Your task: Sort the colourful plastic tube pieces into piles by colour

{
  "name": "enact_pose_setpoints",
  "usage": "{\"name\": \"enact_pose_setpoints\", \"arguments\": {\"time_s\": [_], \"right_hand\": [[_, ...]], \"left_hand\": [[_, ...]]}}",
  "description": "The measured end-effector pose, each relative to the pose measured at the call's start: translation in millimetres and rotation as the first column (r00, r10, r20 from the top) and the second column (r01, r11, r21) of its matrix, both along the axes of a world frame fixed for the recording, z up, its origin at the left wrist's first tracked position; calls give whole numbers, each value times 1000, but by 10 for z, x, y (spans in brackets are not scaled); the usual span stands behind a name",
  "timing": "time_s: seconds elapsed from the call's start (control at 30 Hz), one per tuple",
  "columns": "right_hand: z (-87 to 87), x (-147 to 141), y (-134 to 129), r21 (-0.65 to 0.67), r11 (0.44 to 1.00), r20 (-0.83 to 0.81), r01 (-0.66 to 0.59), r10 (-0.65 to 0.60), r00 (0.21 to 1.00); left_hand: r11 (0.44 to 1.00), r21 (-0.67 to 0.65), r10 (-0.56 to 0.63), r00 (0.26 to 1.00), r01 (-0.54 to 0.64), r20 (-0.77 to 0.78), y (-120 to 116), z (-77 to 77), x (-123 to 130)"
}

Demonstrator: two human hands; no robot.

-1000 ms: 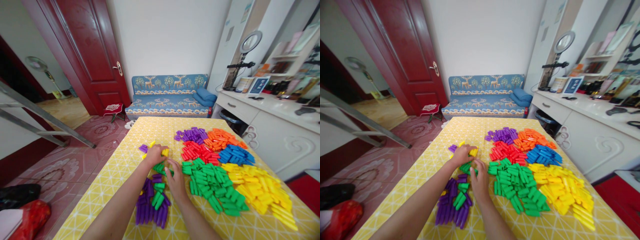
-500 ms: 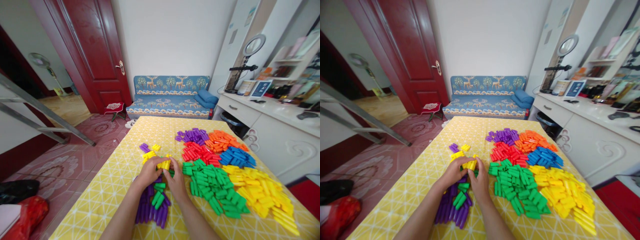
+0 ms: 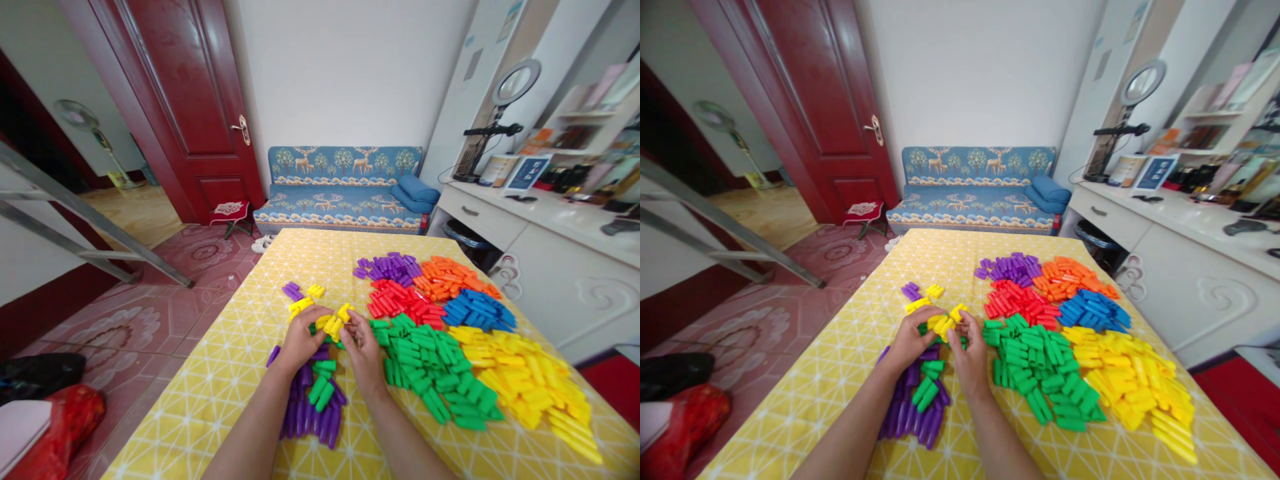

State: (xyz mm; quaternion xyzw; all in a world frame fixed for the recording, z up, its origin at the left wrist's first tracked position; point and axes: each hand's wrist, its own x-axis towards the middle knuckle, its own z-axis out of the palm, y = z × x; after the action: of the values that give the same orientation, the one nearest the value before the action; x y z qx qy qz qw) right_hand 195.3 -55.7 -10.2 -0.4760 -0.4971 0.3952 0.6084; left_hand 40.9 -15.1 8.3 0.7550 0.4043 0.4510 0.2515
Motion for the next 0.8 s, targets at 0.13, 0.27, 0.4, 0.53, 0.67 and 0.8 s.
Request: {"name": "enact_pose_setpoints", "arguments": {"time_s": [0.13,0.27,0.4,0.53,0.67,0.8], "right_hand": [[7,5,-9,-22,999,-27,-43,43,999],[-24,-5,1,-15,998,-26,-65,65,998],[-33,-6,11,36,997,33,-73,72,997],[9,3,2,81,990,141,-112,100,985],[32,8,6,109,986,205,-123,98,974],[32,17,-17,218,975,261,-53,-6,965]], "left_hand": [[1000,9,30,997,-30,-77,-3,8,-10],[998,24,52,990,-50,-128,-12,5,-7],[998,32,66,988,-62,-141,-20,3,-4],[998,32,64,988,-60,-139,-29,10,-11],[999,27,27,992,-24,-127,-23,-1,-15],[998,38,51,992,-47,-115,-12,-20,-7]]}}
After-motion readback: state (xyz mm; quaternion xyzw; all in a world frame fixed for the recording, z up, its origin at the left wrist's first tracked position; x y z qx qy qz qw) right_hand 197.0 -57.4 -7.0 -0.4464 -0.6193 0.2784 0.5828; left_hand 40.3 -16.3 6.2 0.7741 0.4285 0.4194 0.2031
